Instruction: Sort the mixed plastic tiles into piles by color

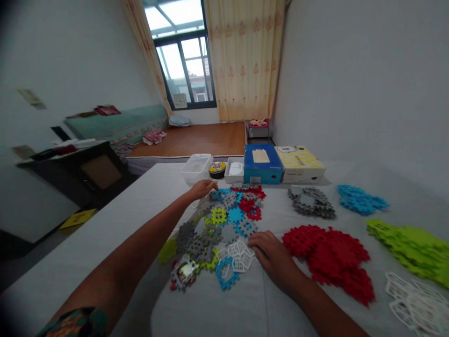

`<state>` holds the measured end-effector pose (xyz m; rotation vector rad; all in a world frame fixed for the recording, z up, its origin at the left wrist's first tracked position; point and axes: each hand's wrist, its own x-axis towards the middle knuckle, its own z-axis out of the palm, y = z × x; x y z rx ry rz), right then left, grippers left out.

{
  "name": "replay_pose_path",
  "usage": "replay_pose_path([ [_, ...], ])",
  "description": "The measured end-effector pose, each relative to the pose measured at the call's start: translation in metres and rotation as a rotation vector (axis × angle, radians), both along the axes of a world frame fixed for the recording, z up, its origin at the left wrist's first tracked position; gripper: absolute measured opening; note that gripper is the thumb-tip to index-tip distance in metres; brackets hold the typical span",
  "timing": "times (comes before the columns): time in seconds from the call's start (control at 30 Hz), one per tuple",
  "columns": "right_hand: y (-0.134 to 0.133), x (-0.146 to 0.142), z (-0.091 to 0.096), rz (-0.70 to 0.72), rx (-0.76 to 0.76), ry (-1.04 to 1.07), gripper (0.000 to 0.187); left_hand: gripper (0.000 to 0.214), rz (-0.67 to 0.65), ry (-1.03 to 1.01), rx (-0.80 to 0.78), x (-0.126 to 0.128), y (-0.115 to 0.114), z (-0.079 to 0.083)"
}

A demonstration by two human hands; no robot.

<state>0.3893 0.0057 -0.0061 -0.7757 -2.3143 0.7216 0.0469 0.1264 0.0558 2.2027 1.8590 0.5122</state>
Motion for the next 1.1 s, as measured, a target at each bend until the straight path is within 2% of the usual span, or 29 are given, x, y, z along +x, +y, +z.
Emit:
replay_pose_path([
  [0.1, 0.0, -0.001, 0.0, 0.0, 0.0, 0.004, 0.02, 0.058, -0.041, -0.01, 0.045, 0.028, 0.007, 0.005],
  [0.2, 0.0, 0.0, 0.0, 0.002, 0.003, 0.014, 0.021, 0.042, -0.183, -0.013, 0.047, 0.073, 0.02, -0.003],
  [0.23, 0.0, 0.0, 0.001, 0.004, 0.006, 0.017, 0.021, 0.043, -0.257, 0.002, 0.048, 0.087, 0.024, -0.007],
  [0.3, 0.0, 0.001, 0.001, 0.013, 0.013, 0.019, 0.022, 0.046, -0.315, 0.039, 0.036, 0.109, 0.029, -0.012],
  [0.4, 0.0, 0.003, 0.001, 0.023, 0.025, 0.02, 0.023, 0.045, -0.363, 0.083, 0.006, 0.115, 0.028, -0.012],
  [0.5, 0.0, 0.003, 0.001, -0.001, 0.038, 0.044, 0.023, 0.038, -0.471, 0.085, -0.035, 0.095, 0.015, -0.002],
  [0.57, 0.0, 0.003, 0.0, -0.033, 0.036, 0.07, 0.024, 0.037, -0.498, 0.069, -0.054, 0.074, -0.003, 0.006],
  [0.63, 0.0, 0.003, 0.0, -0.056, 0.03, 0.084, 0.025, 0.043, -0.442, 0.0, 0.001, 0.053, -0.029, 0.014],
  [0.7, 0.0, 0.004, -0.001, -0.063, 0.027, 0.073, 0.026, 0.044, -0.362, -0.107, 0.073, 0.034, -0.061, 0.02],
  [0.8, 0.001, 0.005, -0.002, -0.031, 0.017, 0.05, 0.029, 0.038, -0.322, -0.215, 0.012, 0.013, -0.115, 0.025],
  [0.9, 0.0, 0.003, -0.005, 0.012, -0.009, 0.06, 0.032, 0.034, -0.289, -0.256, 0.004, 0.004, -0.163, 0.024],
  [0.97, -0.001, 0.0, -0.005, -0.007, -0.016, 0.087, 0.034, 0.032, -0.296, -0.255, -0.028, 0.004, -0.186, 0.019],
  [1.1, -0.007, -0.012, 0.008, -0.094, 0.104, 0.09, 0.032, 0.036, -0.329, -0.224, -0.084, 0.008, -0.208, 0.006],
])
